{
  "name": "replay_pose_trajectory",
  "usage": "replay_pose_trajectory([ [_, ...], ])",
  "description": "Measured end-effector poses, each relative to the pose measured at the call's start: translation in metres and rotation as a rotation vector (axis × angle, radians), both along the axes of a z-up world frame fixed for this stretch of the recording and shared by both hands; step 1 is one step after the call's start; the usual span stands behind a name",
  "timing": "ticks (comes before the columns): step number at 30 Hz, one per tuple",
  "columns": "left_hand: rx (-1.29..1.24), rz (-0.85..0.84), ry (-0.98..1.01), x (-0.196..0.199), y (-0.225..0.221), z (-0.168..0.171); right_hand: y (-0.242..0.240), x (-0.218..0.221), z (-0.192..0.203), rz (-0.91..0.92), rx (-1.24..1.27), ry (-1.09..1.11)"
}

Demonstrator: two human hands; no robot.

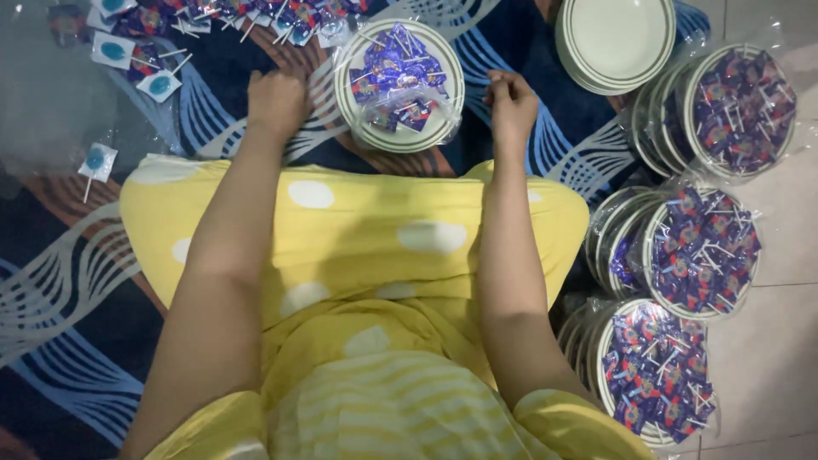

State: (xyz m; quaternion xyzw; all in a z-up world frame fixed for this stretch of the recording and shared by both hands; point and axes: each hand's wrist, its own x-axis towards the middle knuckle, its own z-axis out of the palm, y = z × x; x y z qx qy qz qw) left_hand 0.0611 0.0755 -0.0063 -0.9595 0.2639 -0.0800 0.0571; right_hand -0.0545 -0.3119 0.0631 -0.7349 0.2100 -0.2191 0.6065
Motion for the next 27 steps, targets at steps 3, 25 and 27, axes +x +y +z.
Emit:
replay_pose_trajectory([
  [3, -0.321, -0.314, -0.23, -0.02, -0.023, 0.062, -0.003, 0.002, -0.009, -0.029, 0.009, 0.0],
  [25, -0.512, -0.239, -0.279, -0.086, -0.077, 0.0, 0.015, 0.001, -0.063, 0.239, -0.314, 0.379],
  [27, -0.909, 0.234, 0.33, -0.099, -0.066, 0.01, 0.023, -0.007, -0.055, 0.317, -0.524, 0.454],
])
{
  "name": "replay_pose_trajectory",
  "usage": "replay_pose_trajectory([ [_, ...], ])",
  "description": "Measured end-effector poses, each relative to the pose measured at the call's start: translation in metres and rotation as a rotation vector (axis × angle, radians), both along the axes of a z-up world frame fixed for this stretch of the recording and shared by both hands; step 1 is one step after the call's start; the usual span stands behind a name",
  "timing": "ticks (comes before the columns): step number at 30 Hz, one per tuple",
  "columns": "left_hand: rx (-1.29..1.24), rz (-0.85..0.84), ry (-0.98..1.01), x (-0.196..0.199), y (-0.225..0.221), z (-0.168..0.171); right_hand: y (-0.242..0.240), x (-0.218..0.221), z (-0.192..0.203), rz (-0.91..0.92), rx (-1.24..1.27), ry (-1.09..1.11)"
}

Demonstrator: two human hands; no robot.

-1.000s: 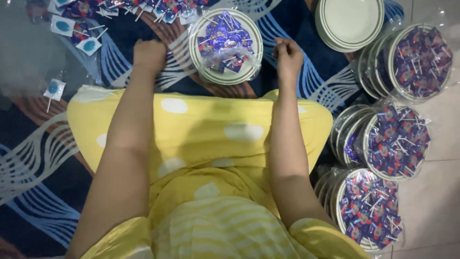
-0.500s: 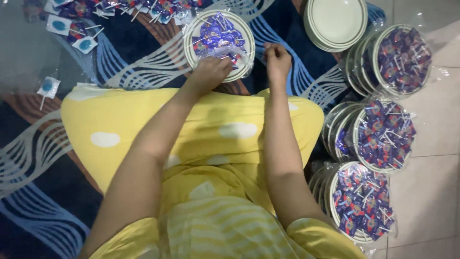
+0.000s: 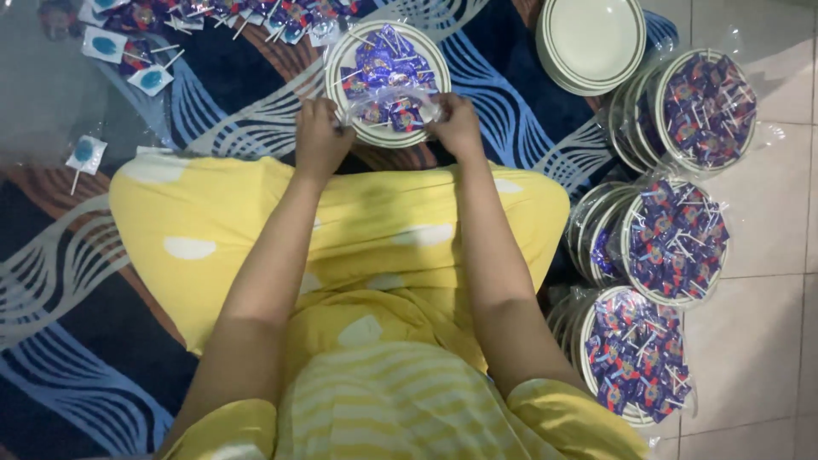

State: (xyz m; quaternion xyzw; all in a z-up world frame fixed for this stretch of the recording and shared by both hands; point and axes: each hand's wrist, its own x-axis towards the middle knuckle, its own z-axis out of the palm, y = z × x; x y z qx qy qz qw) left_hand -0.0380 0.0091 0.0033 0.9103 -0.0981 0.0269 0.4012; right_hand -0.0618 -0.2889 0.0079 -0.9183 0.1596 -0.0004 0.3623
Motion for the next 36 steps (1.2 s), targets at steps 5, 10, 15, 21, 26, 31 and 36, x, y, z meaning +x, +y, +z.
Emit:
replay_pose_trajectory([
  [5, -0.119, -0.015, -0.082, 0.019, -0.009, -0.082, -0.003, -0.005, -0.015, 0.003, -0.087, 0.032],
  [10, -0.098, -0.05, -0.081, 0.024, -0.01, -0.101, 0.013, -0.018, 0.012, 0.019, -0.093, 0.171],
  [15, -0.045, -0.043, -0.02, -0.003, -0.003, -0.029, 0.032, -0.028, 0.05, -0.188, -0.207, 0.279],
  [21, 0.026, 0.028, -0.146, -0.005, -0.008, -0.036, 0.022, -0.016, -0.02, -0.287, 0.014, 0.175],
  [26, -0.014, -0.008, 0.119, 0.004, -0.01, -0.07, 0.027, -0.024, -0.011, -0.155, 0.082, 0.145],
  [31, 0.108, 0.131, -0.062, 0.02, -0.004, -0.067, 0.026, -0.028, 0.012, -0.153, 0.002, 0.09],
  [36, 0.226, 0.178, 0.186, 0.034, 0.004, -0.092, 0.052, -0.032, 0.028, -0.144, -0.139, 0.188],
])
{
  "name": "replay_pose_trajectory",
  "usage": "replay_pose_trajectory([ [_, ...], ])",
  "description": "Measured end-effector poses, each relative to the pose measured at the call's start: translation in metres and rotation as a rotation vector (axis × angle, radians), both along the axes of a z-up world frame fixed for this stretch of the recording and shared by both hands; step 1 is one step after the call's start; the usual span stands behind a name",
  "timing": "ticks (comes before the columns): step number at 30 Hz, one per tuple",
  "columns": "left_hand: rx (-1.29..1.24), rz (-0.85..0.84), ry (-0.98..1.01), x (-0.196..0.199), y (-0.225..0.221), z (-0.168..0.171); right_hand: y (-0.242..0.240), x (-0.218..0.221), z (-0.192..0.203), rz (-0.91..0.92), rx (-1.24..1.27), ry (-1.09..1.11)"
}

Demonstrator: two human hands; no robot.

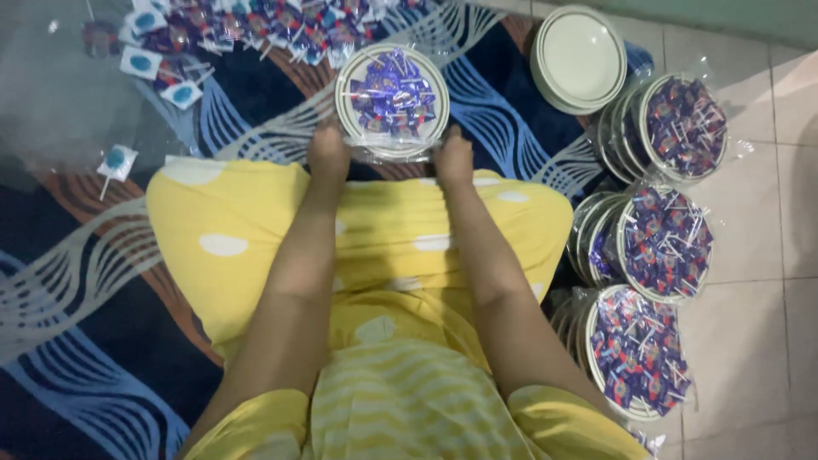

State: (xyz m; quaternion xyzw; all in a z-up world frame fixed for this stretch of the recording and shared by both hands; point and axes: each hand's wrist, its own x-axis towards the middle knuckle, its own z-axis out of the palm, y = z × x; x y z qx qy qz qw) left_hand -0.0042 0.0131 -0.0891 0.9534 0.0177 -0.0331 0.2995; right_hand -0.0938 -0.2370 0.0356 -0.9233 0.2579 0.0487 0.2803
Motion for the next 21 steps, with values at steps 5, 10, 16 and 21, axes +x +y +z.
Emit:
replay_pose_trajectory([
  [5, -0.289, -0.145, -0.213, -0.017, -0.006, 0.041, -0.012, 0.015, -0.044, 0.016, 0.116, -0.103],
  [10, -0.565, -0.219, 0.0, -0.01, -0.01, 0.062, -0.003, 0.016, -0.017, 0.044, 0.278, -0.132],
  [16, -0.343, 0.022, -0.258, 0.018, 0.006, 0.004, -0.023, 0.021, -0.04, -0.02, 0.097, -0.178],
  [21, -0.212, 0.071, -0.246, -0.008, 0.006, 0.047, -0.01, 0.018, -0.02, -0.086, -0.077, -0.265],
])
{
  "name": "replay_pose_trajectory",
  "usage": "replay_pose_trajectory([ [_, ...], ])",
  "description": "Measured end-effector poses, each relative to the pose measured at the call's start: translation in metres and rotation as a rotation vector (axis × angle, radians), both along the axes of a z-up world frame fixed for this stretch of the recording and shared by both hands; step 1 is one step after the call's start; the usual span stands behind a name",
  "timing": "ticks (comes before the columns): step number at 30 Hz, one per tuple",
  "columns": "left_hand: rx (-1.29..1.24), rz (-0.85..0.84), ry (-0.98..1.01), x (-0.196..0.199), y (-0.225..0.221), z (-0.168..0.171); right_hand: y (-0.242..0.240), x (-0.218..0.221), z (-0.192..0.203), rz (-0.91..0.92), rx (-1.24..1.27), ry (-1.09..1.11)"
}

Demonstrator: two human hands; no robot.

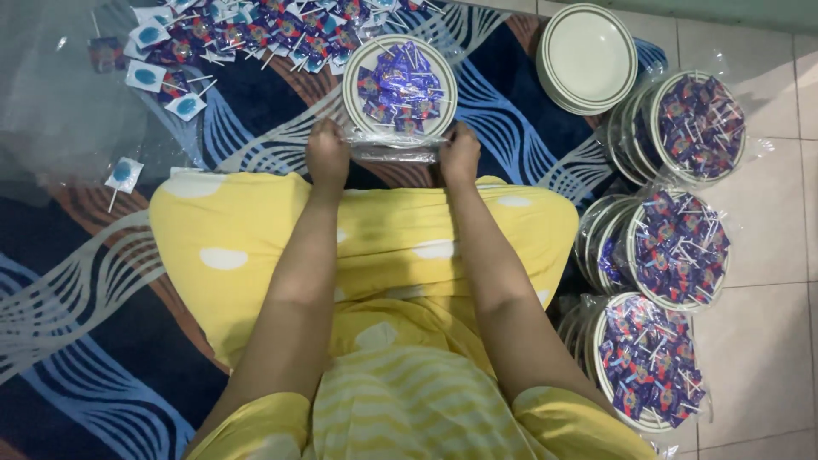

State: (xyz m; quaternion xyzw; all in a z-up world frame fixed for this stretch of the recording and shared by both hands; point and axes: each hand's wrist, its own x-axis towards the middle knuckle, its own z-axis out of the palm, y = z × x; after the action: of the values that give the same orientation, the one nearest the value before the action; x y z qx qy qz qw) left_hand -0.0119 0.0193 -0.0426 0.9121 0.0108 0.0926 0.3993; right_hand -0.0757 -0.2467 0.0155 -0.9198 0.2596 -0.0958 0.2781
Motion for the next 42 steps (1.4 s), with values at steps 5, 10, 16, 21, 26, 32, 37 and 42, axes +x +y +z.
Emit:
replay_pose_trajectory([
  [5, -0.1, -0.045, 0.362, 0.004, -0.004, -0.014, -0.026, 0.002, -0.03, -0.028, 0.289, 0.038],
  [10, -0.658, -0.282, 0.473, 0.007, -0.004, -0.035, -0.008, -0.012, 0.009, -0.1, 1.134, -0.168],
  [16, -0.41, -0.346, 0.369, 0.011, -0.008, -0.053, -0.012, -0.014, 0.001, 0.053, 1.132, -0.16],
  [21, -0.008, -0.117, 0.387, -0.001, 0.009, -0.026, -0.017, -0.017, 0.02, 0.039, 0.179, 0.067],
  [26, 0.134, -0.04, 0.231, 0.0, 0.004, -0.002, -0.03, -0.011, -0.009, 0.048, 0.102, -0.064],
  [32, -0.581, -0.206, 0.406, 0.025, -0.009, -0.071, -0.053, 0.003, -0.054, -0.047, 0.674, -0.058],
  [37, -0.784, -0.329, 0.413, 0.001, -0.007, -0.022, -0.038, -0.011, -0.024, -0.063, 1.018, -0.213],
  [42, 0.14, -0.011, 0.416, 0.002, 0.005, -0.008, -0.028, -0.016, 0.006, 0.012, 0.123, 0.013],
])
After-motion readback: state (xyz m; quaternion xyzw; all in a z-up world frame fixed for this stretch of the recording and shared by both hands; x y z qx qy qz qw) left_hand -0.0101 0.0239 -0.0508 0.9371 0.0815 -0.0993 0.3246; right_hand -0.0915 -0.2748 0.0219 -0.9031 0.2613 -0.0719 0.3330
